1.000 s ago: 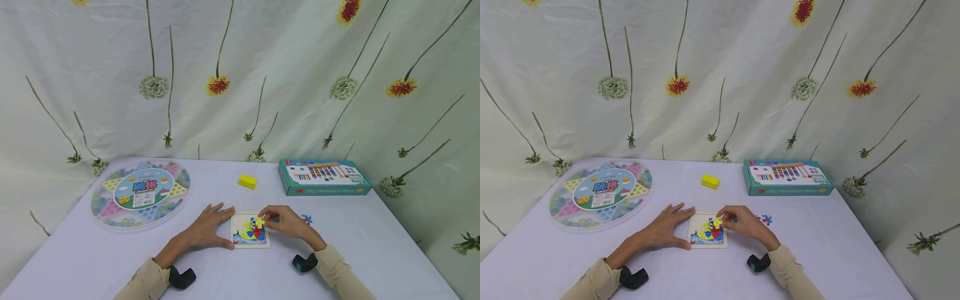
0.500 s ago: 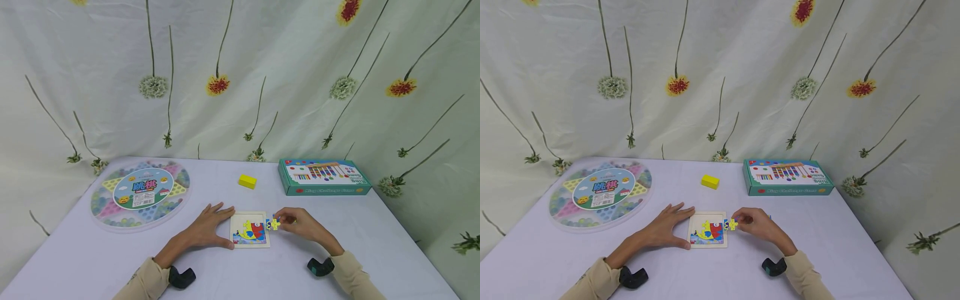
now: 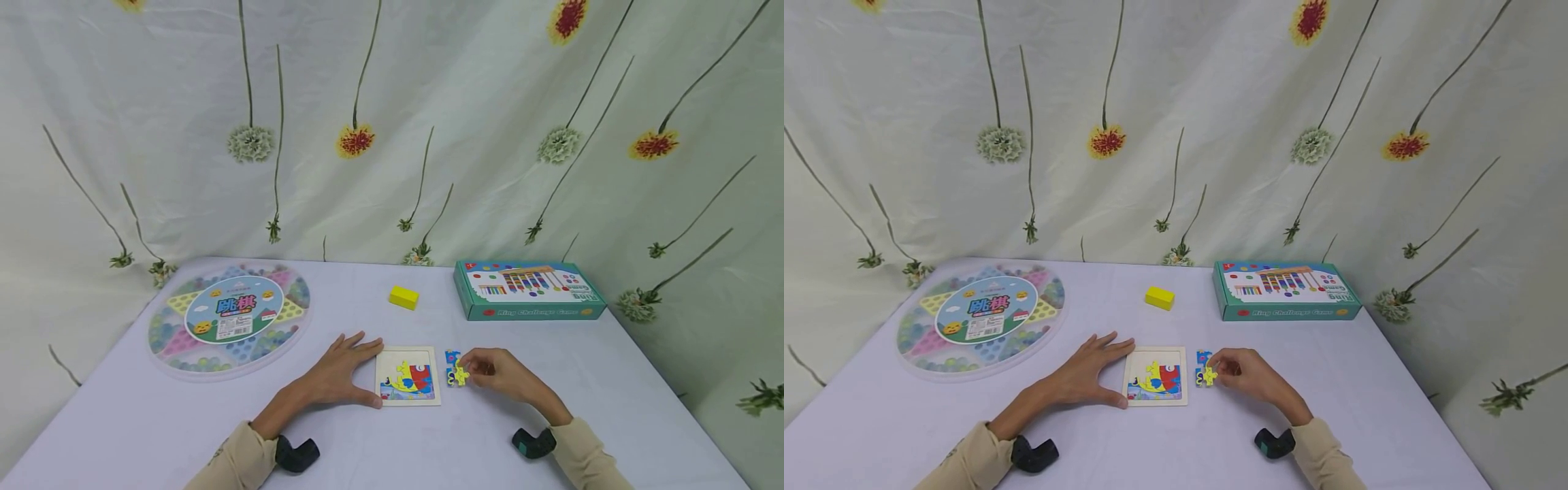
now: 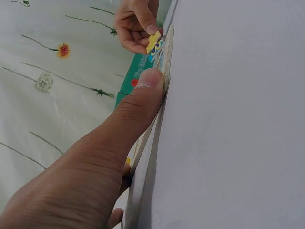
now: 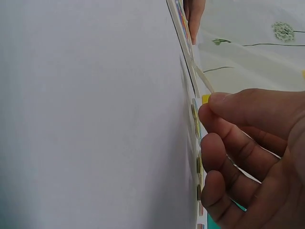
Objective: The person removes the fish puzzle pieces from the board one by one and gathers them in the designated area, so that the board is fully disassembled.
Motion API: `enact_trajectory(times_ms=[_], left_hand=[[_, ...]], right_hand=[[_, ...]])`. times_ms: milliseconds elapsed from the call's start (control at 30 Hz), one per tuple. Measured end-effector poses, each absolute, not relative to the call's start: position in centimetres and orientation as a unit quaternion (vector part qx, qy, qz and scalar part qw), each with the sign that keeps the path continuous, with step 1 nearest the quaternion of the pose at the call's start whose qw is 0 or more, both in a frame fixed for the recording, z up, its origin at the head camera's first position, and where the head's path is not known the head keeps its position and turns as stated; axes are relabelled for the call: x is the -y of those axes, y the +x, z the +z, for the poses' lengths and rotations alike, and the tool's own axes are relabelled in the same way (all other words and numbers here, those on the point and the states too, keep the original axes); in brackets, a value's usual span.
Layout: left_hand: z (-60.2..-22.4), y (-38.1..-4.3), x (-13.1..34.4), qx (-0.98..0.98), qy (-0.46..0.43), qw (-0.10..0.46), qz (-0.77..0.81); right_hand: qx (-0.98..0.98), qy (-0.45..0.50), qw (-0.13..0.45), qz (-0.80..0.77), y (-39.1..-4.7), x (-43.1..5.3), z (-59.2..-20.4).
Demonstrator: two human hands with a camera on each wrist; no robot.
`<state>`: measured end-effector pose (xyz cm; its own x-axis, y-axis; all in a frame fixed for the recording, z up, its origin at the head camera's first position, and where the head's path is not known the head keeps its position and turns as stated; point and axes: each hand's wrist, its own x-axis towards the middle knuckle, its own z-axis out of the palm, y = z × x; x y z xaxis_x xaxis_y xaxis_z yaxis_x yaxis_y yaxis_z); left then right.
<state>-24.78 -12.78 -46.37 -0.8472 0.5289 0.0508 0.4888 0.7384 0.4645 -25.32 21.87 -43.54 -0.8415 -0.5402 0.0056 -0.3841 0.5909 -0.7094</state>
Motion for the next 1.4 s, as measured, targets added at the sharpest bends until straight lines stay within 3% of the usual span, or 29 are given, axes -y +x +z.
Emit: enact_trajectory(times_ms=[1400], left_hand=[[-46.22, -24.7, 12.84, -0.93, 0.28, 0.033, 0.235]], right_hand=[[-0.906, -0.258, 0.092, -0.322, -25.35, -21.64, -44.1]])
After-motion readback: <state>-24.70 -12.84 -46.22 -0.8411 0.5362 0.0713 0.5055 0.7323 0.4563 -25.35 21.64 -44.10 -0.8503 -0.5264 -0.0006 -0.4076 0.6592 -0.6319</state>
